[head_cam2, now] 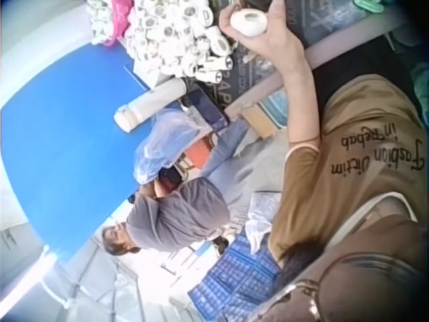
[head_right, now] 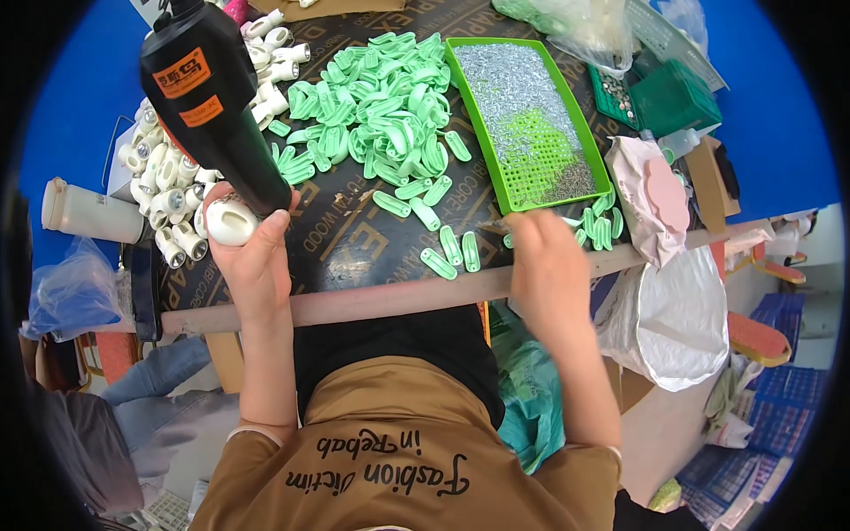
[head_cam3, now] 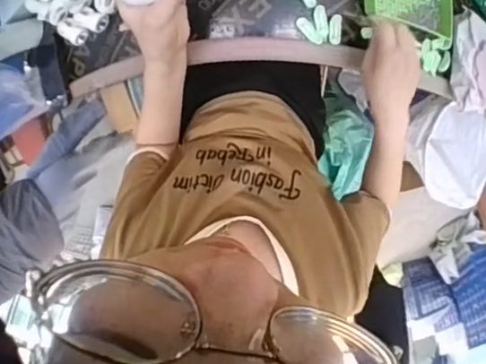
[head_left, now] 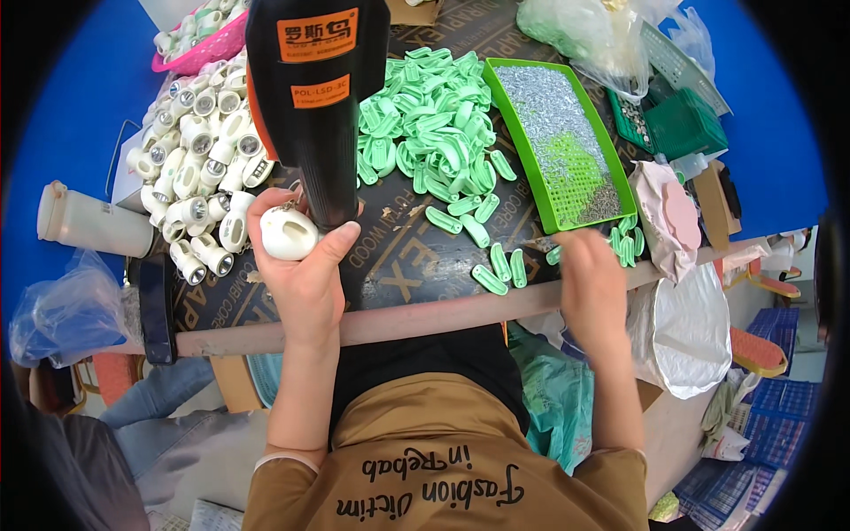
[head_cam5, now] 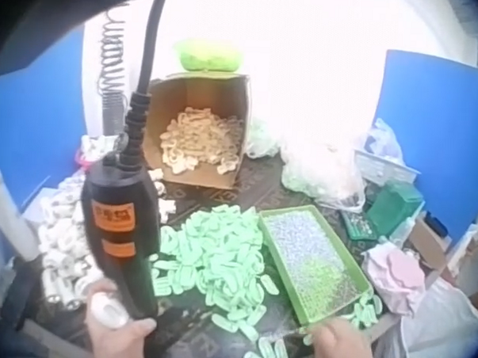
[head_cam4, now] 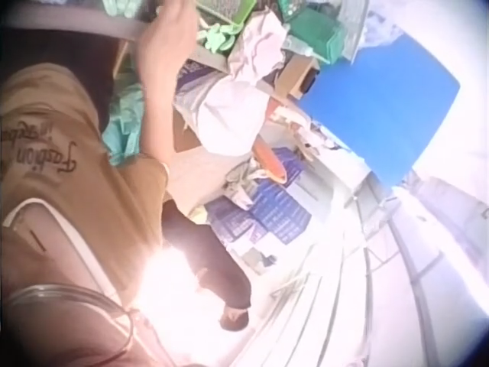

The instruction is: Assembling small white plastic toy or light components using an electric screwdriver at a workstation.

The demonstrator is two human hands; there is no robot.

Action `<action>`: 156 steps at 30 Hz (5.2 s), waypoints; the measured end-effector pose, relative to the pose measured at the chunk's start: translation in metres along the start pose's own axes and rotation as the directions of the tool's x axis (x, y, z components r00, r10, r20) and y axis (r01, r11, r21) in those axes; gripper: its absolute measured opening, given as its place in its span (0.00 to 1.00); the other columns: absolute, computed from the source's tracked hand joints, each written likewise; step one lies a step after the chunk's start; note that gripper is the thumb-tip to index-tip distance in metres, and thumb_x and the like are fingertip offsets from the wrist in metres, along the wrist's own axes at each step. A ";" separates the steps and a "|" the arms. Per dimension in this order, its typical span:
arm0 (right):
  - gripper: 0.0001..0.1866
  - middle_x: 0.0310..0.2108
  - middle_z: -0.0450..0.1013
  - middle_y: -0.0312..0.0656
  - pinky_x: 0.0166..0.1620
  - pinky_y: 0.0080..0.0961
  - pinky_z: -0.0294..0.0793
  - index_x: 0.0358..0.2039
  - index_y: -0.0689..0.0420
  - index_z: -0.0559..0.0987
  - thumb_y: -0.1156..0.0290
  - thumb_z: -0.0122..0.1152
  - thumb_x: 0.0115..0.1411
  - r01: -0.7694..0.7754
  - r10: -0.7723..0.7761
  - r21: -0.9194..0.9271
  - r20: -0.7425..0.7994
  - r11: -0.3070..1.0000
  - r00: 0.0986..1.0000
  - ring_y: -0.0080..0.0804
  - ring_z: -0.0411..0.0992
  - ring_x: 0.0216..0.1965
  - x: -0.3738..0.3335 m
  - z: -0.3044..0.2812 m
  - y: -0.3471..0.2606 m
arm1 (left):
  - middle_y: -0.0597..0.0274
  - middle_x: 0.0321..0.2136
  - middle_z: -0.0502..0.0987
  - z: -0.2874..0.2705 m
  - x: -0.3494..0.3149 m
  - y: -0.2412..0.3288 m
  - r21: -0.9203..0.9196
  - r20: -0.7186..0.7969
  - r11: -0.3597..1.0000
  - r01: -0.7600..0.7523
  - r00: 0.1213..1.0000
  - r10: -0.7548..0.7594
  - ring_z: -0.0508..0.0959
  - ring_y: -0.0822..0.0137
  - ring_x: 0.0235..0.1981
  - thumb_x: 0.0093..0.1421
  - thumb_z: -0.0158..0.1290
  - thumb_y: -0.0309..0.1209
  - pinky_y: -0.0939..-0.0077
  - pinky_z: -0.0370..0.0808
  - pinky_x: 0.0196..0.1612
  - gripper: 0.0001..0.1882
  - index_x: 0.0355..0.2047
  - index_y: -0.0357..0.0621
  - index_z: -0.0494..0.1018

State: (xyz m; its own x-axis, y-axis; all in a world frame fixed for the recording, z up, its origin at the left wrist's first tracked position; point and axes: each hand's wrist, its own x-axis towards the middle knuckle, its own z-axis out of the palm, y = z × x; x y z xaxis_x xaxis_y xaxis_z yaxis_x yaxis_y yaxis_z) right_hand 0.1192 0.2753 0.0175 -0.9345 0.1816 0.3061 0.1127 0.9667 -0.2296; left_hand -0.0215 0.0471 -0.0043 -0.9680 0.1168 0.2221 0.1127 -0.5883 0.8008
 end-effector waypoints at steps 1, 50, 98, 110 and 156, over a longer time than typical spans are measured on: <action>0.14 0.34 0.67 0.49 0.40 0.36 0.65 0.40 0.63 0.70 0.72 0.54 0.52 -0.081 0.083 -0.034 0.036 0.996 0.996 0.47 0.66 0.36 -0.008 0.004 -0.012 | 0.56 0.39 0.68 0.000 0.000 0.000 -0.007 0.009 1.000 0.003 1.000 -0.003 0.73 0.62 0.39 0.44 0.53 0.10 0.68 0.72 0.44 0.29 0.44 0.43 0.57; 0.07 0.40 0.66 0.47 0.47 0.34 0.61 0.33 0.61 0.71 0.73 0.51 0.54 -0.292 0.302 0.080 -0.187 0.953 0.935 0.44 0.64 0.43 -0.028 0.013 0.067 | 0.58 0.39 0.68 -0.001 0.000 0.001 0.012 -0.041 1.000 -0.020 0.999 0.020 0.72 0.65 0.38 0.44 0.54 0.10 0.65 0.72 0.45 0.28 0.44 0.43 0.58; 0.25 0.47 0.60 0.49 0.54 0.41 0.56 0.44 0.59 0.67 0.59 0.60 0.49 0.327 -0.301 0.120 -0.192 0.937 0.934 0.49 0.56 0.52 0.101 0.093 -0.073 | 0.60 0.39 0.67 -0.006 -0.001 -0.004 0.013 -0.045 1.000 -0.009 0.999 0.010 0.70 0.68 0.42 0.42 0.55 0.09 0.75 0.72 0.43 0.29 0.42 0.43 0.60; 0.09 0.21 0.68 0.42 0.35 0.35 0.61 0.23 0.59 0.70 0.67 0.56 0.51 0.000 -0.026 -0.277 -0.087 0.961 0.996 0.40 0.66 0.30 0.042 0.023 0.006 | 0.58 0.40 0.66 -0.005 0.001 -0.003 -0.022 -0.038 1.000 0.001 0.999 -0.001 0.69 0.68 0.42 0.42 0.54 0.08 0.76 0.70 0.44 0.28 0.43 0.44 0.60; 0.07 0.18 0.65 0.43 0.25 0.33 0.65 0.18 0.58 0.67 0.75 0.54 0.49 -0.057 0.016 -0.204 -0.196 0.977 0.980 0.39 0.66 0.23 -0.002 0.019 -0.004 | 0.60 0.41 0.66 -0.007 -0.001 -0.002 0.012 -0.038 1.000 -0.014 0.999 0.014 0.69 0.68 0.43 0.41 0.55 0.09 0.76 0.70 0.45 0.29 0.43 0.44 0.60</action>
State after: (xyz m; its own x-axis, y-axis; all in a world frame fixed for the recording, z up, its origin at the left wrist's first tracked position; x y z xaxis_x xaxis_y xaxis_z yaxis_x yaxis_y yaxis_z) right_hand 0.1144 0.2673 -0.0002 -0.8482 0.2286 0.4778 0.2319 0.9713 -0.0531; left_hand -0.0225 0.0424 -0.0096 -0.9740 0.0783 0.2126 0.1289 -0.5803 0.8042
